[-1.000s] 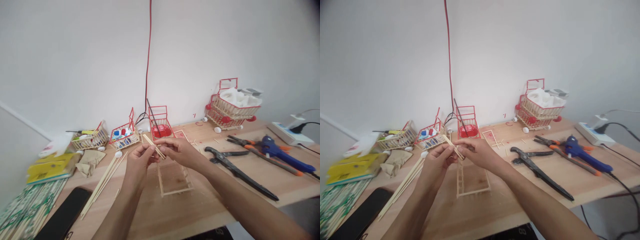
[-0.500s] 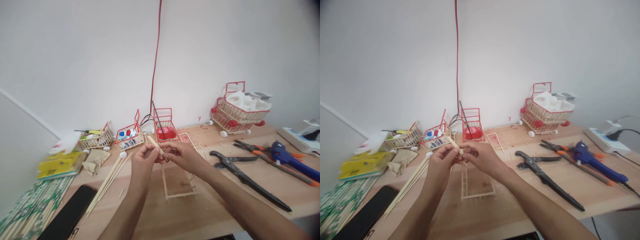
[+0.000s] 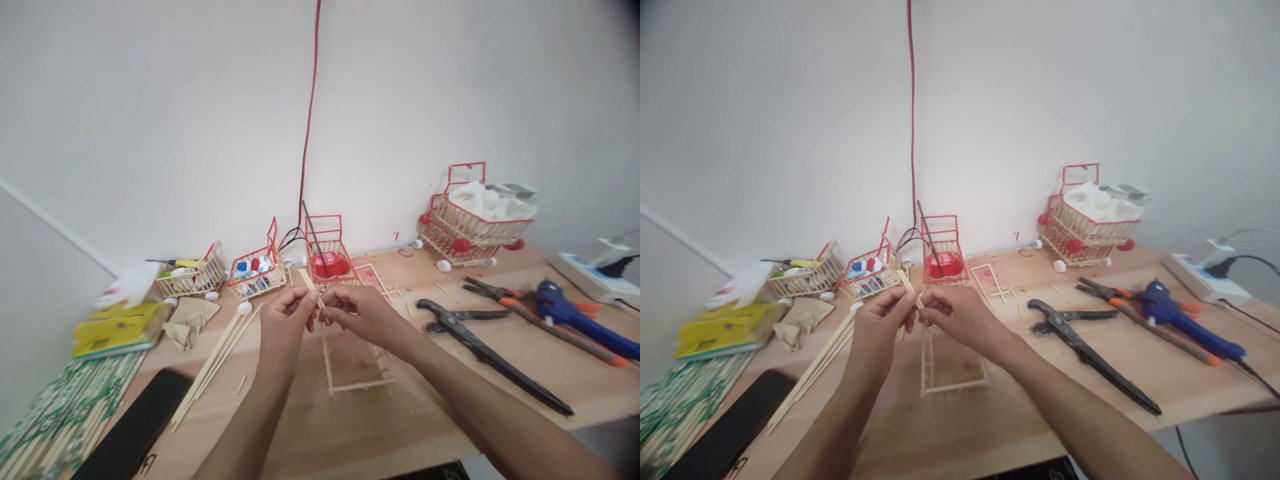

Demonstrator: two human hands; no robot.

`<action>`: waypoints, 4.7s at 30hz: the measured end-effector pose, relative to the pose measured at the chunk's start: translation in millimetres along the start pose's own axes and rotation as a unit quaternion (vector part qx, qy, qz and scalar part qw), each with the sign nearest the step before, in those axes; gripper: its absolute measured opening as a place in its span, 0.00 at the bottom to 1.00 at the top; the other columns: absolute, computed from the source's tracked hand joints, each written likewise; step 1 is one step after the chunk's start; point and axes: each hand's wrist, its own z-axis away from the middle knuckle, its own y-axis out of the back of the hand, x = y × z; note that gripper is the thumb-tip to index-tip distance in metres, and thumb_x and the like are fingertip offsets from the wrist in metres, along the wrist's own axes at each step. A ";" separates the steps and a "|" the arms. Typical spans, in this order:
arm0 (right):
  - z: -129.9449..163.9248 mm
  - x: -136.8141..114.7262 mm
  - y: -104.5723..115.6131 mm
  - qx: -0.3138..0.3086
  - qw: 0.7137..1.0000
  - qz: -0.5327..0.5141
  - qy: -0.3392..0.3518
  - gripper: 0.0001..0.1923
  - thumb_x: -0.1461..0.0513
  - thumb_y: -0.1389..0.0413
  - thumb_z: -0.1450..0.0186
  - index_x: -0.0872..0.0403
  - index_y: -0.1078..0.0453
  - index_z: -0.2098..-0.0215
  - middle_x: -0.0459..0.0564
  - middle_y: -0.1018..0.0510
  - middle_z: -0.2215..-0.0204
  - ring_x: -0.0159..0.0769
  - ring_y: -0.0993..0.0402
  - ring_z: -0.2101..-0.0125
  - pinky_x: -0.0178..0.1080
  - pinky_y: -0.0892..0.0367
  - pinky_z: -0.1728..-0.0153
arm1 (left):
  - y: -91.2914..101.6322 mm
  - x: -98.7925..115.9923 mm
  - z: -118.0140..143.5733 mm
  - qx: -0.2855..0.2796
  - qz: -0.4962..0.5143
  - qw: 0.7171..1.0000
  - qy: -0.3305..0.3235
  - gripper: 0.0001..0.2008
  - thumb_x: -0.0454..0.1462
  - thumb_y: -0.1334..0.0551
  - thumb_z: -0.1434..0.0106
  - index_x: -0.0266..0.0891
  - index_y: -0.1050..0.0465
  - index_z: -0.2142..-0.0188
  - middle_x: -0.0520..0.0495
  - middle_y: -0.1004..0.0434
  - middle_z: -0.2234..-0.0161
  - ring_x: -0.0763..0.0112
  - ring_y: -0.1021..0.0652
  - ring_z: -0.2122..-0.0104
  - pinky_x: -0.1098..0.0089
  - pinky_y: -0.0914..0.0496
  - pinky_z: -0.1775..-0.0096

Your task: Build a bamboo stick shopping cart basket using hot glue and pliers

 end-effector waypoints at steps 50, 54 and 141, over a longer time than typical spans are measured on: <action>3.6 -13.2 -0.1 -0.084 0.990 -0.084 -0.071 0.11 0.58 0.45 0.35 0.55 0.31 0.74 0.46 0.23 0.78 0.25 0.30 0.80 0.28 0.38 0.80 | 8.9 -3.5 -5.0 -0.037 0.101 0.994 0.025 0.09 0.40 0.33 0.44 0.35 0.27 0.72 0.54 0.29 0.81 0.78 0.30 0.80 0.76 0.34 0.73; 4.7 -10.6 -3.0 -0.072 0.992 -0.086 -0.057 0.09 0.59 0.44 0.35 0.55 0.29 0.71 0.46 0.22 0.77 0.26 0.29 0.79 0.28 0.38 0.80 | 8.9 -1.8 -4.4 -0.042 0.090 0.995 0.012 0.09 0.40 0.33 0.43 0.35 0.25 0.70 0.54 0.30 0.81 0.80 0.33 0.81 0.77 0.38 0.75; 172.3 52.2 83.2 0.089 0.796 0.504 -0.322 0.15 0.56 0.58 0.33 0.51 0.37 0.53 0.54 0.25 0.53 0.47 0.26 0.54 0.41 0.36 0.67 | -23.3 34.8 -39.3 -0.476 -0.380 0.787 -0.102 0.08 0.26 0.39 0.55 0.37 0.27 0.85 0.55 0.31 0.86 0.76 0.34 0.83 0.74 0.48 0.79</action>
